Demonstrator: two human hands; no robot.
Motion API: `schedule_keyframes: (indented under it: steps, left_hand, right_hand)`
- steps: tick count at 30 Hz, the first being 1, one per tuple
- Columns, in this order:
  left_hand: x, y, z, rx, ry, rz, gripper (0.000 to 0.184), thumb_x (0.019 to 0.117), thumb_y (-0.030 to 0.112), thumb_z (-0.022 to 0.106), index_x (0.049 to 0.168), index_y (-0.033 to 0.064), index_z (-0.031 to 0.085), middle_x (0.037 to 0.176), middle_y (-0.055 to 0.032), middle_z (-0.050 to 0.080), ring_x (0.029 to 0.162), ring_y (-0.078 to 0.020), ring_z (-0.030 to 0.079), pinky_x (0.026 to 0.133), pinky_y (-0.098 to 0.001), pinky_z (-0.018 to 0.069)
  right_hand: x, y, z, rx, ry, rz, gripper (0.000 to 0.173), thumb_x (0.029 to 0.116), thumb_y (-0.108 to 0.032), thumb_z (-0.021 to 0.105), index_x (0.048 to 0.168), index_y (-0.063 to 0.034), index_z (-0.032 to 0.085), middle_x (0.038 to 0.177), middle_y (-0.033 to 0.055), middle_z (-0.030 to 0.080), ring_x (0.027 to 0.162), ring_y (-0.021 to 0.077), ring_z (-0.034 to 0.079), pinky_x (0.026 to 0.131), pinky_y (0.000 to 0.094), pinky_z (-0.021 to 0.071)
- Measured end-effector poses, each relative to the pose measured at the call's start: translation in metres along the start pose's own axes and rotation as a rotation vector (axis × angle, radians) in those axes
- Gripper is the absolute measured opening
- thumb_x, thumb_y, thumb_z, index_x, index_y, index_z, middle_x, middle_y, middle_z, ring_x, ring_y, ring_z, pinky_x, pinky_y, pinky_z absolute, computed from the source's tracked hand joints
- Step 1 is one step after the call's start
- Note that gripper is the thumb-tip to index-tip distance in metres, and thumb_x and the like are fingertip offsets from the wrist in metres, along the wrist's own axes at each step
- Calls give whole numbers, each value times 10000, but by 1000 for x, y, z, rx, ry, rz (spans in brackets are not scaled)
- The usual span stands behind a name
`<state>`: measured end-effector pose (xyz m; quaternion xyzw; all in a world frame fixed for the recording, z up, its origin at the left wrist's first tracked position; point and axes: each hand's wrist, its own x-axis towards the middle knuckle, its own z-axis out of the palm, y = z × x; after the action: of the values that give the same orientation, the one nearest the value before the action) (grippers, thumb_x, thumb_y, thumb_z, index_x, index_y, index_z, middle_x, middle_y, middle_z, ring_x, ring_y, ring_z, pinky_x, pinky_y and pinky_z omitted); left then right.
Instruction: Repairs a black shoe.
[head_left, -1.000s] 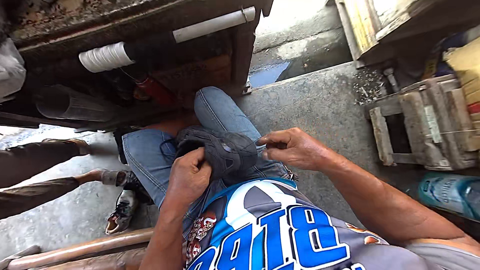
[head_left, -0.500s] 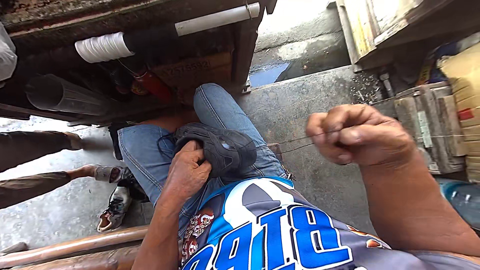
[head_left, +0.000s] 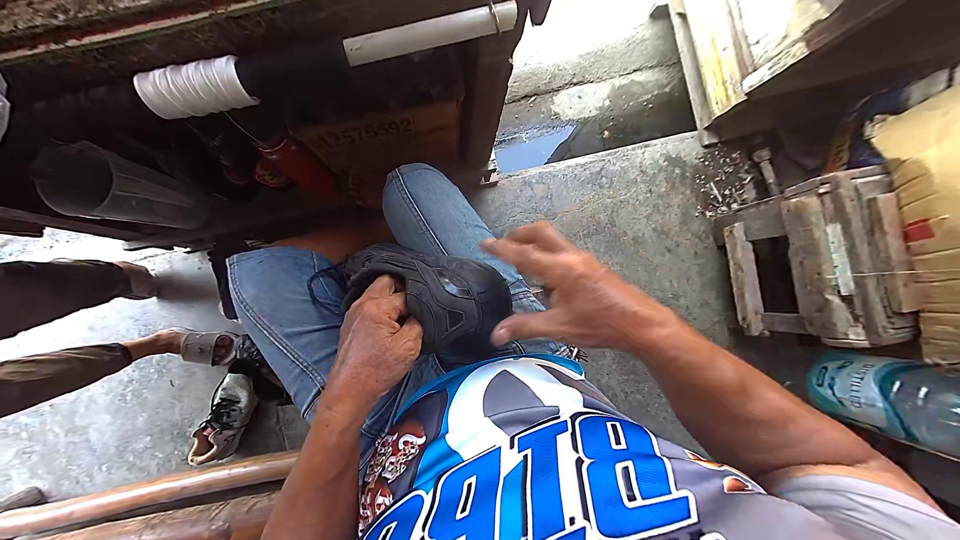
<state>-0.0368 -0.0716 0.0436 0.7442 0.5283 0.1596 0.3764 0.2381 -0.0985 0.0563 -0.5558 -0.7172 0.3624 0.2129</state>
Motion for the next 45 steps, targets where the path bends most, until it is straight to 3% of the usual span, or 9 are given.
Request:
schedule_keyframes:
  steps: [7,9,14,19,23,26,33,38,45]
  left_hand:
    - [-22,-81,-97,192,463,-165,451,1041,404,570,991,-25,701,1041,-183,669,928,-260,661,832,-459,555]
    - [-25,-98,-115,-207,589,-146,264,1024,328,603,993,82,694,1062,-23,656,918,-132,646,814,-335,566]
    - [-19,-49,-99,-1110,288,234,364,1060,383,480,997,104,705,1216,-104,687,1207,-299,635,1092,-504,490]
    - [-4,6,-42,-475,72,288,519,989,488,632,1356,120,642,1376,-23,615,1280,-177,581,1075,-418,515]
    - [2,19,-4,41,45,294,678,885,537,743,1419,141,612,1478,-25,568,1457,-194,430,1253,-516,288]
    - [5,22,3,263,51,303,702,883,642,675,1399,167,640,1446,-7,596,1394,-186,488,1207,-529,273]
    - [8,26,14,339,15,366,567,923,577,656,1302,158,703,1348,-27,655,1322,-199,546,1192,-550,264]
    - [5,25,23,319,46,428,513,919,533,695,1238,134,731,1287,-42,683,1282,-206,584,1213,-583,252]
    - [7,23,28,323,3,467,451,942,457,688,1222,107,731,1275,-54,684,1279,-217,588,1216,-573,259]
  right_hand:
    - [11,13,29,-23,-50,-100,758,815,-631,759,1446,-236,615,1055,16,692,920,127,673,763,375,585]
    - [12,13,28,11,-47,-116,746,817,-604,772,1432,-208,627,1069,11,717,955,117,685,810,370,590]
    - [14,11,26,46,-68,-97,746,805,-576,800,1427,-203,628,1189,-2,716,1076,97,673,921,357,578]
    - [11,12,24,154,-142,-38,807,831,-524,809,1515,-202,529,1297,-13,695,1124,63,665,938,325,579]
    - [1,20,13,190,-269,76,784,881,-401,786,1564,-230,440,926,-22,708,757,53,659,687,291,585]
    - [-7,35,-3,257,-285,-34,196,999,-259,623,1075,-127,748,742,-71,659,630,1,581,570,202,493]
    - [15,24,-10,1212,-251,-121,375,1074,-315,436,870,-113,677,1274,100,688,751,122,714,458,235,526]
    - [51,7,-1,1305,-243,9,447,1114,-284,270,841,-110,578,755,44,657,552,104,612,462,229,511]
    - [92,5,-4,1131,-161,346,423,1120,-301,368,751,-135,491,591,-30,440,432,66,423,384,200,380]
